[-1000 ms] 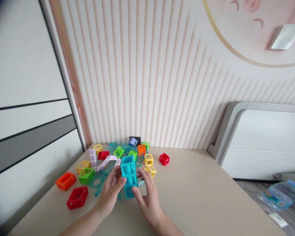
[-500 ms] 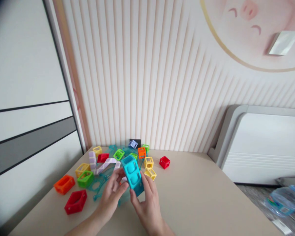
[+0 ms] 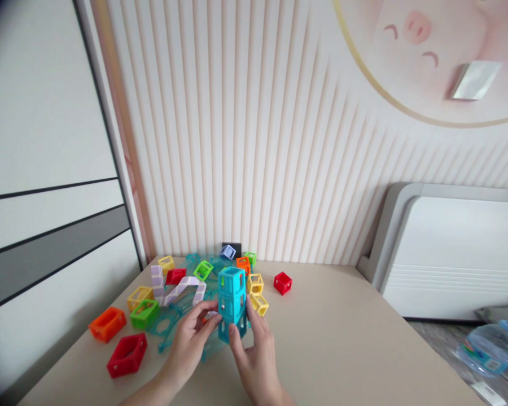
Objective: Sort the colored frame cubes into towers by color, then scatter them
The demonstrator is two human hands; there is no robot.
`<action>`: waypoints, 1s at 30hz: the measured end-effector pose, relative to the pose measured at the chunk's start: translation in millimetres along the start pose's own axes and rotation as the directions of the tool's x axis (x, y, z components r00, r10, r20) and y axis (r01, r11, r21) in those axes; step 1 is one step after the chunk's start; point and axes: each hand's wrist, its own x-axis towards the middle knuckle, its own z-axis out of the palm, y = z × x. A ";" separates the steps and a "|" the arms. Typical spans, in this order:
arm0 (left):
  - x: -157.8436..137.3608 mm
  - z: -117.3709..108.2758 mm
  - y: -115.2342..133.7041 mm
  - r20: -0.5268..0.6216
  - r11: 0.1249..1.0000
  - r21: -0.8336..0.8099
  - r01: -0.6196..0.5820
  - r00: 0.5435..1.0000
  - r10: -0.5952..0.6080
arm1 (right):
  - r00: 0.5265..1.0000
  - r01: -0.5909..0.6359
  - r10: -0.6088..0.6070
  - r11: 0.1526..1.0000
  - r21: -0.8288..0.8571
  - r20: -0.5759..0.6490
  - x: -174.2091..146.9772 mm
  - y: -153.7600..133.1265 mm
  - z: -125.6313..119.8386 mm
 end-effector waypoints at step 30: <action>0.4 -3.2 2.2 0.020 0.988 0.101 -0.116 0.993 0.115 | 0.991 -0.127 0.120 0.979 0.158 0.054 8.6 -12.1 -10.3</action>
